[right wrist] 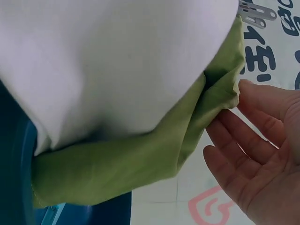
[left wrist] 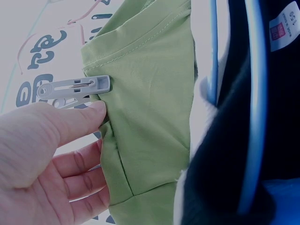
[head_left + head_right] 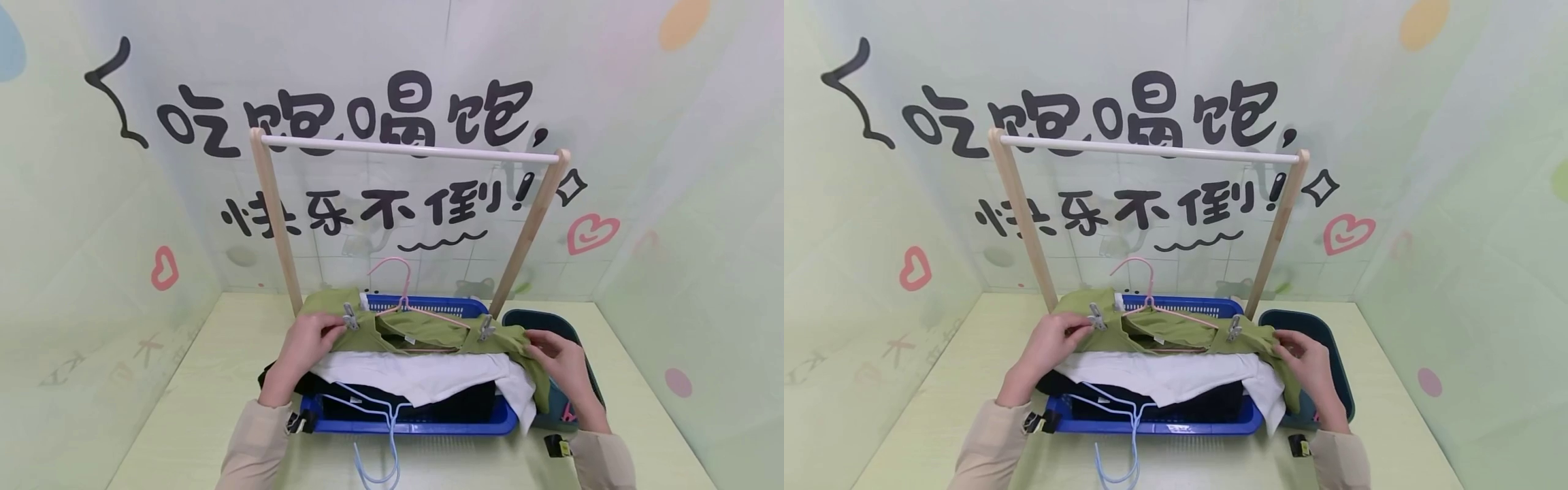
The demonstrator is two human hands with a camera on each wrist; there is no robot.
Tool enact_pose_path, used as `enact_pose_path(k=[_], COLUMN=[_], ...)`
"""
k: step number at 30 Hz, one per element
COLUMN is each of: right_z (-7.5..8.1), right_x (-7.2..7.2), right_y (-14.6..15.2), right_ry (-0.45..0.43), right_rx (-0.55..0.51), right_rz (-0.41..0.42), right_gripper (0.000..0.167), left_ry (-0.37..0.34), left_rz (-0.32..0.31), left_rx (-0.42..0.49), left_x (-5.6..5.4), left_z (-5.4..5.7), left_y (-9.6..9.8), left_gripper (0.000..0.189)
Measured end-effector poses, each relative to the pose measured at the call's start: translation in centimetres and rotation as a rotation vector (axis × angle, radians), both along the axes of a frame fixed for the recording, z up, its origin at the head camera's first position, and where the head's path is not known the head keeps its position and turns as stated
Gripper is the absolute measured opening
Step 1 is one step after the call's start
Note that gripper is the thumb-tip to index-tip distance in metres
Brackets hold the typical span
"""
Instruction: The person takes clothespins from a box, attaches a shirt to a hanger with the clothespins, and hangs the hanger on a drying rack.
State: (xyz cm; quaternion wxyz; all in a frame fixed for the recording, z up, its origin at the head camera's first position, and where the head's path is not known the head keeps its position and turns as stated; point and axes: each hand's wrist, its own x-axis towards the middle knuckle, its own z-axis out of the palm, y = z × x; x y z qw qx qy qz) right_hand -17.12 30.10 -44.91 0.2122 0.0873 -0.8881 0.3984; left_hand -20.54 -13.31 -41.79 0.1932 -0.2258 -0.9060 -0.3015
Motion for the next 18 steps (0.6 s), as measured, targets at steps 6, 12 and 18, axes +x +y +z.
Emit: enact_pose_path(k=[6,12,18], right_z=[-0.1,-0.2,0.0], right_x=[-0.5,-0.9,-1.2], right_y=[-0.8,-1.4,-1.9], right_ry=[0.049,0.052,0.015], right_rx=[0.058,0.115,0.2], right_rz=[0.033,0.05,0.051], right_gripper=[0.025,0.022,0.018], left_ry=[0.007,0.013,0.019], left_rz=[0.0,-0.004,-0.003], left_rx=[-0.003,0.002,-0.007], left_x=[0.0,0.1,0.1], left_z=[-0.1,0.0,-0.1], left_y=[0.0,0.0,0.0], left_gripper=[0.004,0.004,0.004])
